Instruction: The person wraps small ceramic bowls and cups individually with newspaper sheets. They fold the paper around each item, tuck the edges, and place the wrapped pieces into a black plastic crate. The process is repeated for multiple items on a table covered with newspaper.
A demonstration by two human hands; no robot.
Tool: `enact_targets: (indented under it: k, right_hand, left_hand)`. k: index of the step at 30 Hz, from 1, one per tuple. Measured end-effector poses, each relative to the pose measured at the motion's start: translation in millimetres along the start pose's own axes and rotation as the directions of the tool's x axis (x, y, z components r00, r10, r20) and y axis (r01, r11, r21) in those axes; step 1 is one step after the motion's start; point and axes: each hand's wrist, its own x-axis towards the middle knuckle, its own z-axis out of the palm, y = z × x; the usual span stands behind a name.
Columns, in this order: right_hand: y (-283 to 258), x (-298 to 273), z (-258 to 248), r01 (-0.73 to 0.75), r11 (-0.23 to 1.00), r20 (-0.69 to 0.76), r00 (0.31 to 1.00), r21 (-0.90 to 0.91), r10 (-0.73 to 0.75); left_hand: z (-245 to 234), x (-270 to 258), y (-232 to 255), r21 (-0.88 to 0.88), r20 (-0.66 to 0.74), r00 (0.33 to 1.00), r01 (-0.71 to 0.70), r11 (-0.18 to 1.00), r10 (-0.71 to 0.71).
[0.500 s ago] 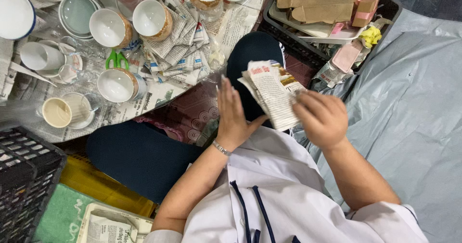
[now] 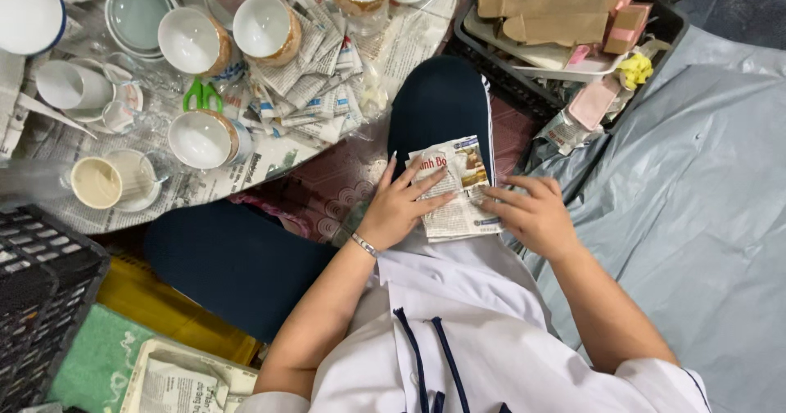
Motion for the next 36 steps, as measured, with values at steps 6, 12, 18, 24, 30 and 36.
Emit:
enact_targets:
  k: [6, 12, 18, 24, 30, 36]
  right_hand:
    - [4.7, 18.1, 36.2, -0.377, 0.85, -0.048, 0.905, 0.368, 0.422]
    - [-19.6, 56.0, 56.2, -0.63, 0.673, -0.052, 0.714, 0.388, 0.698]
    - [-29.4, 70.1, 58.4, -0.668, 0.686, -0.146, 0.678, 0.286, 0.721]
    - [-23.6, 85.2, 60.3, -0.611, 0.773, -0.251, 0.732, 0.17, 0.634]
    - [-18.7, 89.8, 58.9, -0.644, 0.631, -0.208, 0.609, 0.433, 0.765]
    - [-7.0, 80.9, 54.7, -0.576, 0.313, 0.216, 0.67, 0.755, 0.71]
  left_hand:
    - [24.1, 1.4, 13.4, -0.321, -0.225, 0.955, 0.113, 0.94, -0.192]
    - [33.5, 19.5, 27.0, -0.612, -0.338, 0.705, 0.338, 0.715, -0.623]
    - [22.6, 36.4, 24.5, -0.476, -0.451, 0.659, 0.392, 0.787, -0.602]
    - [22.4, 54.7, 13.2, -0.366, -0.458, 0.637, 0.5, 0.785, -0.62]
    - [32.3, 54.3, 3.8, -0.413, -0.412, 0.598, 0.55, 0.726, -0.687]
    - [35.6, 36.2, -7.8, -0.402, -0.384, 0.704, 0.454, 0.795, -0.597]
